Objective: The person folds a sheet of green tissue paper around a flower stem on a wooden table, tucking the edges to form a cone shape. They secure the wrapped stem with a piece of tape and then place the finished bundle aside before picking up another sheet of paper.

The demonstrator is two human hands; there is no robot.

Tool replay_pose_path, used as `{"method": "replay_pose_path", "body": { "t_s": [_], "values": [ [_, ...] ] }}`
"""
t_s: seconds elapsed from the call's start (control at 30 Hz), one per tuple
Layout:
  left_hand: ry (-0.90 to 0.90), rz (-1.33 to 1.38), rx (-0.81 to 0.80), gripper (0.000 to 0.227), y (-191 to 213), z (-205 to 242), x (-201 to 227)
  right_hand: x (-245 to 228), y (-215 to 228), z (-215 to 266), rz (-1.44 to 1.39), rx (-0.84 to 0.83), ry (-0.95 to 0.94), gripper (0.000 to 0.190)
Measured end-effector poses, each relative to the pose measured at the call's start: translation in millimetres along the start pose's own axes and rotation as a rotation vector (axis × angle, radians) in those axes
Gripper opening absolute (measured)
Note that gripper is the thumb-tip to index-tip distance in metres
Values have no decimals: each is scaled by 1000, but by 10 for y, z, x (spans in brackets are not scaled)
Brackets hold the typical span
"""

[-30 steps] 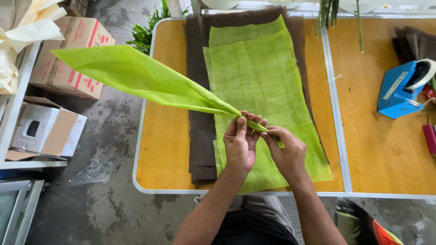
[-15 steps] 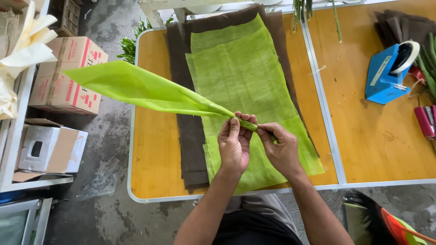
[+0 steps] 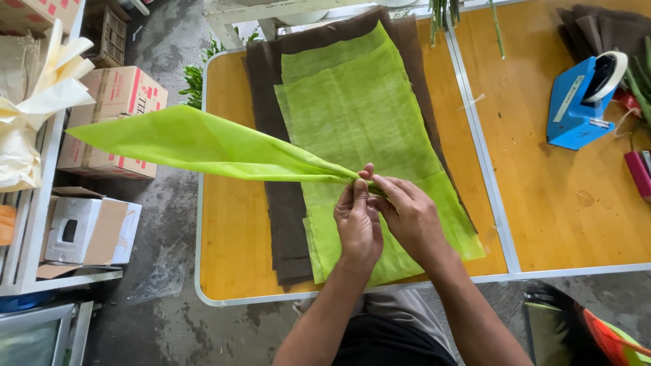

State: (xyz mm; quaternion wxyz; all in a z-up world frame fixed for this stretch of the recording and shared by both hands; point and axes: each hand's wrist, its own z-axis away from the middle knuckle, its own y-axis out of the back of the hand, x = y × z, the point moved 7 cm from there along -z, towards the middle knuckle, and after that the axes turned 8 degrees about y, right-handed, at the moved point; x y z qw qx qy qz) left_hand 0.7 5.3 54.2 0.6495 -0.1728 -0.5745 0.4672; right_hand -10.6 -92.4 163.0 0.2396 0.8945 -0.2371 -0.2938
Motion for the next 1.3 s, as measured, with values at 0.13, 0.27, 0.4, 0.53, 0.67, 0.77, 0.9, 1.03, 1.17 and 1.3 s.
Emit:
{"method": "replay_pose_path", "body": {
  "t_s": [0.13, 0.27, 0.4, 0.53, 0.67, 0.77, 0.9, 1.03, 1.17, 1.3],
  "values": [
    [53, 45, 7, 18, 4, 34, 60, 0, -61, 4, -42, 11, -26, 28],
    [121, 62, -13, 19, 5, 89, 30, -29, -10, -32, -83, 46, -53, 15],
    [208, 37, -46, 21, -36, 129, -42, -22, 102, -92, -113, 83, -110, 11],
    [313, -81, -132, 29, -174, 158, -70, 72, 257, -93, -90, 102, -116, 11],
    [443, -480, -201, 60, -300, 430, 217, 319, 436, -20, -100, 73, -167, 6],
    [-191, -1122, -407, 39, -750, 514, 677, 472, 596, 62, -59, 29, -170, 6],
    [-1302, -1748, -733, 56, -1185, 439, 423, 649, 809, 182, -57, -58, -207, 8],
    [-1316, -1713, -1047, 44, -1331, 239, -48, 846, 1078, 244, -87, -125, -298, 7],
    [-1236, -1628, -1139, 23, -1509, 302, -434, 1049, 1339, 408, -103, -135, -389, 7],
    [-1088, -1615, -1227, 15, -1636, 344, -896, 1248, 1557, 562, -140, -149, -483, 9]
  ]
}}
